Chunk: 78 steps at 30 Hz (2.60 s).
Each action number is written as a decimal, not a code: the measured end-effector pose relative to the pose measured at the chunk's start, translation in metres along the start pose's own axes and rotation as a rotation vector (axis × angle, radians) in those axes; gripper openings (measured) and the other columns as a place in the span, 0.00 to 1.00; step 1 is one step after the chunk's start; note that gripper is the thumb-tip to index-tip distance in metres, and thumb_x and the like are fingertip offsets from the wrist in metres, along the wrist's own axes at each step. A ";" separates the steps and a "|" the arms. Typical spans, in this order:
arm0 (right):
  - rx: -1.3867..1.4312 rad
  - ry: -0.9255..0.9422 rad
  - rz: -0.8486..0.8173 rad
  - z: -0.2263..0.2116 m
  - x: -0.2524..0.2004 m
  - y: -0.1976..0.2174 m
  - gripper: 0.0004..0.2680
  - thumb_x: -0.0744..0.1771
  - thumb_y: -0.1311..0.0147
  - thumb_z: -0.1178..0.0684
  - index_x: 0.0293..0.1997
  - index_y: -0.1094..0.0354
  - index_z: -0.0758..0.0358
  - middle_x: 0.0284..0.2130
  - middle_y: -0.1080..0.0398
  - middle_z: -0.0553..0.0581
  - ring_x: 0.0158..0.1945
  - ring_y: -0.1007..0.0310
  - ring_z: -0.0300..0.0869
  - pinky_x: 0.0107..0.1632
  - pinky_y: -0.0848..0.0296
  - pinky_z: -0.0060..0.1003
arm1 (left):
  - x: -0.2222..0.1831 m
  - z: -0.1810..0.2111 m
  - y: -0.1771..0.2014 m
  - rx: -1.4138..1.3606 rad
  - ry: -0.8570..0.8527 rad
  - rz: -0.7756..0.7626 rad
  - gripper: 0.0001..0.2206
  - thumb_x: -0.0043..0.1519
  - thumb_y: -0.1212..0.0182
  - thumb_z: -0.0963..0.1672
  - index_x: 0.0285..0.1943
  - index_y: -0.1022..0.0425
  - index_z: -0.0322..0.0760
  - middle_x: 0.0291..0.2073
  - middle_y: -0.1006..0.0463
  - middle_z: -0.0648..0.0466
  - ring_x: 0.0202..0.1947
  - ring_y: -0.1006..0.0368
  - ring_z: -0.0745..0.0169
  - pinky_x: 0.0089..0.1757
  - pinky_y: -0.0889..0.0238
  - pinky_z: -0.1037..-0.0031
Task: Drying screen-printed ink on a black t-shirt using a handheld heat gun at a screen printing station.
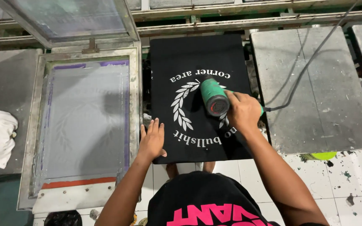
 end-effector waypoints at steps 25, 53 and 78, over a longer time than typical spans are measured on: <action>0.211 0.138 -0.212 -0.053 -0.024 0.043 0.21 0.57 0.43 0.54 0.56 0.27 0.46 0.41 0.23 0.50 0.47 0.21 0.45 0.52 0.26 0.40 | -0.004 -0.014 -0.007 -0.052 -0.102 0.105 0.53 0.40 0.16 0.50 0.74 0.45 0.29 0.74 0.49 0.35 0.75 0.54 0.38 0.65 0.74 0.31; -0.016 -0.109 -0.146 0.027 -0.050 0.076 0.17 0.60 0.39 0.53 0.55 0.23 0.43 0.38 0.22 0.47 0.43 0.20 0.44 0.42 0.25 0.39 | 0.000 -0.015 -0.007 -0.040 -0.091 0.052 0.53 0.41 0.17 0.52 0.75 0.47 0.32 0.75 0.52 0.37 0.76 0.57 0.41 0.65 0.73 0.31; 0.129 -0.080 -0.259 0.121 -0.115 0.088 0.15 0.60 0.37 0.51 0.53 0.22 0.45 0.42 0.21 0.47 0.49 0.20 0.43 0.50 0.25 0.37 | 0.001 -0.004 -0.018 -0.120 0.091 0.029 0.57 0.39 0.15 0.41 0.79 0.52 0.38 0.79 0.57 0.42 0.79 0.61 0.47 0.67 0.63 0.38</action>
Point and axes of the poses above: each hand's wrist, its own x-axis towards the middle knuckle, its own y-axis out of the back of the hand, z = x × y, the point moved 2 cm from there along x, towards the middle knuckle
